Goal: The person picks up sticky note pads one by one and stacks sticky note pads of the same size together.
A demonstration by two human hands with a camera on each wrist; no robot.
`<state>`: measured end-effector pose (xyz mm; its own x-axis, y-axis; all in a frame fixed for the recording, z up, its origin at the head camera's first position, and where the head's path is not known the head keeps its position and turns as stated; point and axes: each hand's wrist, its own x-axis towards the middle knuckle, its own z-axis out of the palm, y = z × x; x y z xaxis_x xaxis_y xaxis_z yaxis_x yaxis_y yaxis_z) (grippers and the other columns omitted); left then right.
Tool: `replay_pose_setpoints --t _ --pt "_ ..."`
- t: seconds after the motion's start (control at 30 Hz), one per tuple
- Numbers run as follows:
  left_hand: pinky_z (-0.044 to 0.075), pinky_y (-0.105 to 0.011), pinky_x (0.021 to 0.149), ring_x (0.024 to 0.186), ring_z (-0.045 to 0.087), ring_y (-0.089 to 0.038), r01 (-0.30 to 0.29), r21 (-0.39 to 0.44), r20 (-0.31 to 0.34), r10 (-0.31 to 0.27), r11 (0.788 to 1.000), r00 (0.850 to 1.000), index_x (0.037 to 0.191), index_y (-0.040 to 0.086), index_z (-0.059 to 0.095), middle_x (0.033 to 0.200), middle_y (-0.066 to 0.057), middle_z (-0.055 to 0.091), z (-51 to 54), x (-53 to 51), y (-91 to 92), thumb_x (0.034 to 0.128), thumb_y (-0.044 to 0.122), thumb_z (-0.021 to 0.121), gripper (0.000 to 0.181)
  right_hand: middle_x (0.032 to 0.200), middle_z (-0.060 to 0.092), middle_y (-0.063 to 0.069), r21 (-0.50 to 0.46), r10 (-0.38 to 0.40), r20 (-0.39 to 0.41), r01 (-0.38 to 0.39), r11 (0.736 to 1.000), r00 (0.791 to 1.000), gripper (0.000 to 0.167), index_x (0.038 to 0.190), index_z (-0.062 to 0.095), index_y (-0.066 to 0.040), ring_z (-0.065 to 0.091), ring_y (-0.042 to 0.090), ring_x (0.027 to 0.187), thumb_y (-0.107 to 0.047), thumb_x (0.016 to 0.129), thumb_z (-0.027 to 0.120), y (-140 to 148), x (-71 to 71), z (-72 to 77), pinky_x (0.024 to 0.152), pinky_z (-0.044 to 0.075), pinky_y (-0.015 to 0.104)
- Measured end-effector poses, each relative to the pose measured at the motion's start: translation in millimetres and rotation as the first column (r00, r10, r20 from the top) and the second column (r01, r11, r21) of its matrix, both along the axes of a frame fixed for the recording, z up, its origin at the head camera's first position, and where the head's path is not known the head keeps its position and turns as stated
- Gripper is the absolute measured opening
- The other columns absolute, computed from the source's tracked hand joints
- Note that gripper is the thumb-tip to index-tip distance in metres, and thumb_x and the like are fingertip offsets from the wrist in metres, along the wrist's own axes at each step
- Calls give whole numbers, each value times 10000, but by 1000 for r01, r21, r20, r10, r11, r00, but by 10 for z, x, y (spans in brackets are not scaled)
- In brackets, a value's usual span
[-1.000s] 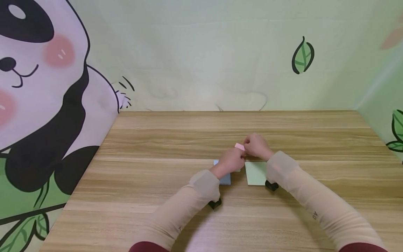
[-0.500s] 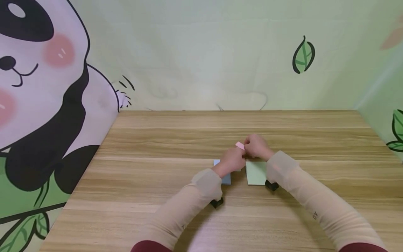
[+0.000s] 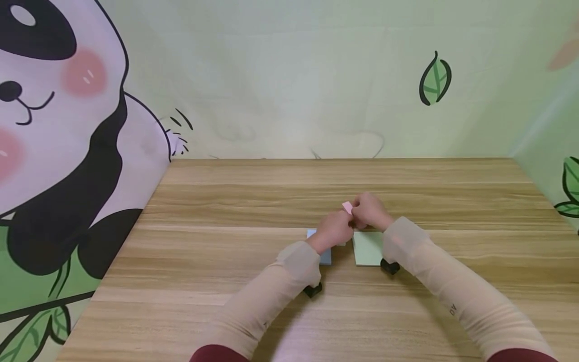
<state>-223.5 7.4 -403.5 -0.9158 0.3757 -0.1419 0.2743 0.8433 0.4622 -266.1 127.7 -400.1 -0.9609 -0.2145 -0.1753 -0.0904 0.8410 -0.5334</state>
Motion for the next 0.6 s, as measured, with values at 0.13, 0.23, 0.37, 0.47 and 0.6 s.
replay_pose_setpoints --t 0.13,0.23,0.37,0.47,0.6 --pt "302 -204 416 488 426 -100 -7 2 8 7 1000 1000 853 137 600 614 30 484 -1 -3 9 804 83 508 118 700 600 99 -39 -25 39 27 999 999 191 862 614 57 522 145 578 -20 762 471 1 2 -3 503 391 199" --pt "305 -204 415 490 432 -102 -15 3 9 15 1000 1000 879 148 610 606 32 488 0 -9 18 792 77 511 149 593 552 50 -63 -33 52 37 997 998 178 836 605 52 490 117 512 -8 749 462 4 -1 -5 473 381 195" --pt "299 -201 423 506 427 -107 -17 5 2 17 1000 1000 807 127 597 594 33 466 5 -12 20 795 85 516 92 521 492 6 -92 -40 54 45 995 998 138 741 585 37 451 99 476 9 723 451 6 2 -4 449 363 189" --pt "303 -204 436 529 429 -111 -16 3 -9 16 1000 1000 735 126 557 601 37 457 6 -14 24 808 107 523 83 503 476 -6 -114 -51 66 58 992 997 125 683 564 19 441 94 466 24 705 441 9 13 6 443 361 184" --pt "315 -215 445 547 446 -119 -29 -19 -14 29 999 999 676 142 509 604 34 464 7 -17 48 826 157 531 153 481 454 -20 -124 -65 71 73 990 995 130 628 546 2 427 91 450 29 682 431 17 26 19 431 353 183"
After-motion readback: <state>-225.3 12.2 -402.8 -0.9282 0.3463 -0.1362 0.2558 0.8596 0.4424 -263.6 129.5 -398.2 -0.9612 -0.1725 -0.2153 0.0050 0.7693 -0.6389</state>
